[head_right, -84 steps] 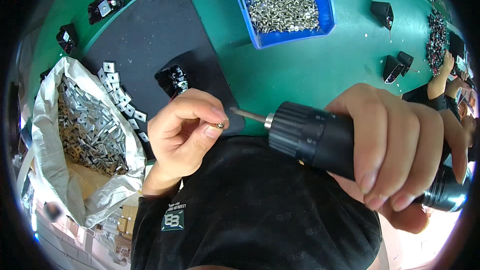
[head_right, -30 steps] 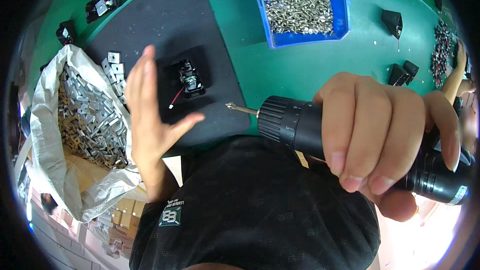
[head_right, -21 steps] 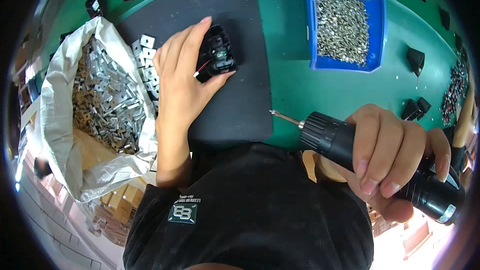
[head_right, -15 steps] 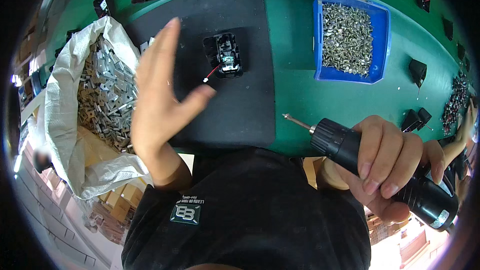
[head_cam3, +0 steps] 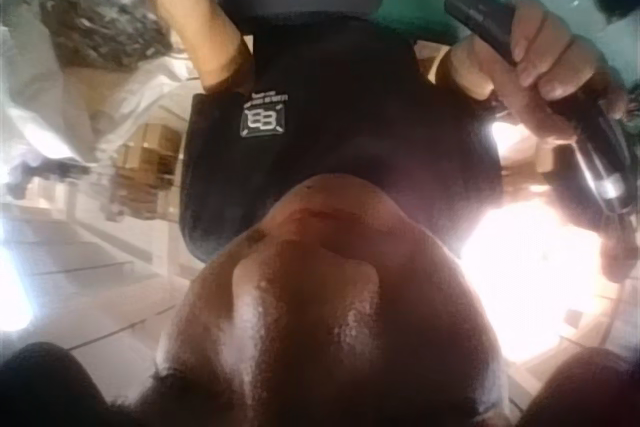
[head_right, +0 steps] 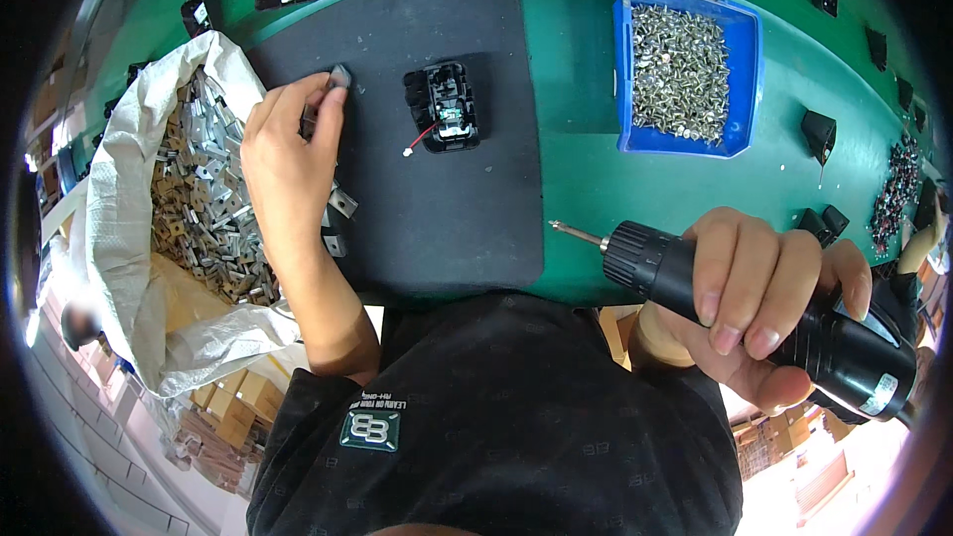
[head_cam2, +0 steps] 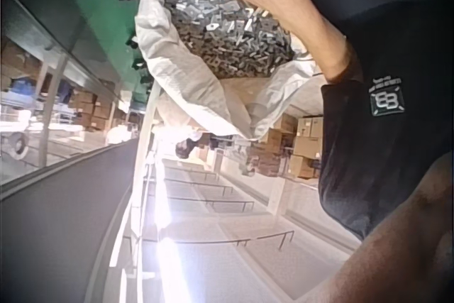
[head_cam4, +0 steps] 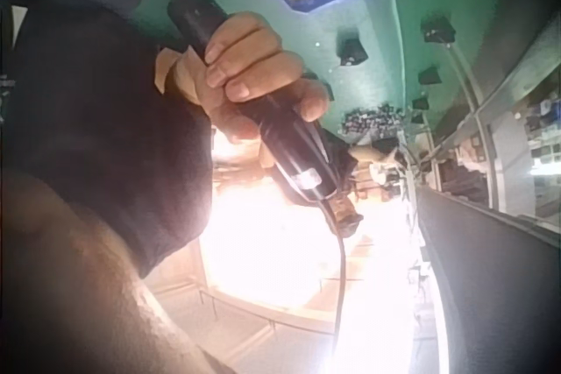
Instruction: Assemble electronic components using an electric screwdriver.
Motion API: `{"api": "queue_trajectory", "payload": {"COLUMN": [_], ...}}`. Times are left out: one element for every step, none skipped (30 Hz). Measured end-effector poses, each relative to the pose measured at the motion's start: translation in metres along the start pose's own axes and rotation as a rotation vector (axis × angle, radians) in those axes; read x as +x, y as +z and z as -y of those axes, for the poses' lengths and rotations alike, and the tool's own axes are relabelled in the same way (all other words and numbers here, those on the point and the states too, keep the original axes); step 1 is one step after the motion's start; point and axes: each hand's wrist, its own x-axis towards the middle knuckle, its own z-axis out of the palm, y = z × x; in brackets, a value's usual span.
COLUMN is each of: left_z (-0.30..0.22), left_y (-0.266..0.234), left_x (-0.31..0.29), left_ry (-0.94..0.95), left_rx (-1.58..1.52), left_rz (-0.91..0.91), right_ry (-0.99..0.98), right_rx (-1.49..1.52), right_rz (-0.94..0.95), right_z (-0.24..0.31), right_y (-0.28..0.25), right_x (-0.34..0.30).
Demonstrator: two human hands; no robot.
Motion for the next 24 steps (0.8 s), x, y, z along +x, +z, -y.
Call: {"api": "queue_trajectory", "payload": {"left_z": [0.000, 0.000, 0.001, -0.001, -0.002, -0.003, -0.005, -0.010, -0.016, -0.020, -0.022, -0.020, -0.018, -0.016, -0.015, -0.016, -0.019, -0.020, -0.019, -0.017, -0.015, -0.014, -0.014, -0.013], "left_y": [0.004, 0.010, 0.015, 0.018, 0.019, 0.019, 0.018, 0.014, 0.010, 0.008, 0.008, 0.012, 0.013, 0.014, 0.014, 0.015, 0.016, 0.017, 0.018, 0.019, 0.019, 0.017, 0.015, 0.013], "left_x": [-0.001, -0.002, -0.003, -0.002, -0.002, -0.003, -0.004, -0.005, -0.008, -0.009, -0.010, -0.011, -0.010, -0.009, -0.009, -0.009, -0.010, -0.010, -0.010, -0.011, -0.011, -0.010, -0.009, -0.009], "left_ry": [0.001, 0.034, 0.068, 0.097, 0.099, 0.083, 0.068, 0.054, 0.055, 0.068, 0.080, 0.120, 0.121, 0.113, 0.104, 0.104, 0.070, 0.035, 0.037, 0.031, 0.026, 0.042, 0.042, 0.026], "left_rx": [0.000, -0.010, -0.020, -0.022, -0.026, -0.082, -0.139, -0.177, -0.180, -0.173, -0.165, -0.139, -0.139, -0.157, -0.175, -0.176, -0.205, -0.233, -0.233, -0.251, -0.269, -0.238, -0.238, -0.185], "left_rz": [0.000, -0.010, -0.021, -0.039, -0.038, -0.054, -0.066, -0.035, -0.031, 0.001, 0.032, 0.017, 0.018, 0.020, 0.023, 0.024, 0.003, -0.017, -0.015, -0.044, -0.072, -0.097, -0.096, -0.132], "right_ry": [-0.007, -0.014, -0.015, -0.012, -0.009, -0.010, -0.017, -0.024, -0.024, -0.020, -0.016, -0.016, -0.017, -0.018, -0.018, -0.013, -0.008, -0.007, 0.002, 0.011, 0.010, 0.020, 0.031, 0.031], "right_rx": [0.009, 0.016, 0.014, 0.016, 0.017, 0.013, 0.010, 0.007, 0.003, -0.005, -0.012, -0.015, -0.013, -0.011, -0.011, -0.006, 0.000, -0.001, 0.012, 0.025, 0.024, 0.014, 0.003, 0.003], "right_rz": [-0.006, -0.012, -0.012, -0.009, -0.005, -0.005, -0.001, 0.004, 0.001, 0.002, 0.002, 0.002, -0.005, -0.012, -0.013, 0.011, 0.034, 0.034, -0.016, -0.065, -0.067, -0.070, -0.072, -0.073], "right_z": [-0.002, -0.003, -0.002, -0.002, -0.001, 0.000, 0.000, 0.001, 0.002, 0.002, 0.002, 0.001, 0.000, -0.001, -0.002, -0.002, -0.003, -0.003, -0.002, -0.002, -0.001, 0.000, 0.000, 0.000], "right_y": [0.001, 0.002, 0.001, 0.001, 0.000, -0.001, -0.001, -0.001, -0.001, -0.001, -0.001, -0.002, -0.001, -0.001, -0.001, -0.002, -0.003, -0.001, 0.002, 0.003, 0.003, 0.003, 0.004, 0.004], "right_x": [-0.001, -0.002, -0.003, -0.003, -0.003, -0.003, -0.003, -0.003, -0.004, -0.004, -0.005, -0.005, -0.006, -0.006, -0.005, -0.005, -0.005, -0.005, -0.005, -0.004, -0.004, -0.003, -0.003, -0.003]}}
